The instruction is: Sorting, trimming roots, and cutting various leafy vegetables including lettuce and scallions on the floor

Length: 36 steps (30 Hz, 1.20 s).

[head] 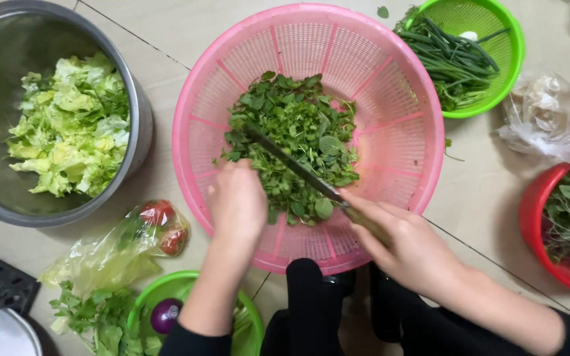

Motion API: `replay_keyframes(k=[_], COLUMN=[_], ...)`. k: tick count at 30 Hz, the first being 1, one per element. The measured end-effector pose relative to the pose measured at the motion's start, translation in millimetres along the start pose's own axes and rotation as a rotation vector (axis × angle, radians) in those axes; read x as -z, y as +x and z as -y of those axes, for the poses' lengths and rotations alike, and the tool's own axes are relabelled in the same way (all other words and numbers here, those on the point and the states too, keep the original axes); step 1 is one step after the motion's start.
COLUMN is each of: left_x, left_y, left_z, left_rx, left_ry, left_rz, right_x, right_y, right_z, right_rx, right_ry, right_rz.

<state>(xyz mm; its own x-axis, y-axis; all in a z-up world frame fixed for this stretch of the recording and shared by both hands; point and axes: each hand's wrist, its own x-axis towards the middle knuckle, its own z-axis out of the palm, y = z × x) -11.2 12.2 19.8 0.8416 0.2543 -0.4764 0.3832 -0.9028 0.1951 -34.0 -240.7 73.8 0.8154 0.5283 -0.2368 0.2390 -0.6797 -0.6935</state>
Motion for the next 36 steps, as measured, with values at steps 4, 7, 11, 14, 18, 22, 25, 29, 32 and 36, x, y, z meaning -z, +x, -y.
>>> replay_keyframes(k=[4,7,11,14,18,22,25,29,32,36], left_x=[27.3,48.0,33.5,32.4,-3.5,-56.4,-69.7,-77.7,-72.7,-90.0], left_y=[11.4,20.3,34.8,32.7,41.4,40.7,39.3,48.2,49.9,49.7], left_z=[16.8,-1.1,-0.4,-0.3,-6.4,-7.1,-9.8,-2.3,-6.6,-1.7], left_rx=[0.037,0.148,0.242,0.211,0.009,-0.122,-0.111,-0.096,-0.082,-0.137], left_ry=[-0.490,-0.753,-1.294,-1.483,-0.839,-0.375,-0.254,-0.128,-0.092,-0.006], left_rz=[-0.046,-0.023,-0.047,-0.072,-0.246,-0.116,-0.157,-0.279,-0.218,-0.242], right_x=[17.3,21.6,17.9,15.7,12.7,13.5,12.3,13.1,13.5,-1.8], right_y=[-17.4,-27.4,-33.6,-35.2,-36.1,-35.4,-37.6,-34.6,-26.0,-10.4], right_z=[-1.7,-9.2,-16.3,-20.4,-24.2,-23.9,-26.9,-22.6,-14.8,-15.4], right_rx=[-0.208,-0.287,-0.302,-0.329,-0.329,-0.320,-0.308,-0.134,-0.057,-0.056], right_ry=[0.226,0.265,0.357,0.398,0.414,0.390,0.336,0.135,-0.033,-0.189], right_rz=[-0.110,-0.221,-0.351,-0.366,-0.367,-0.300,-0.213,-0.076,-0.013,0.011])
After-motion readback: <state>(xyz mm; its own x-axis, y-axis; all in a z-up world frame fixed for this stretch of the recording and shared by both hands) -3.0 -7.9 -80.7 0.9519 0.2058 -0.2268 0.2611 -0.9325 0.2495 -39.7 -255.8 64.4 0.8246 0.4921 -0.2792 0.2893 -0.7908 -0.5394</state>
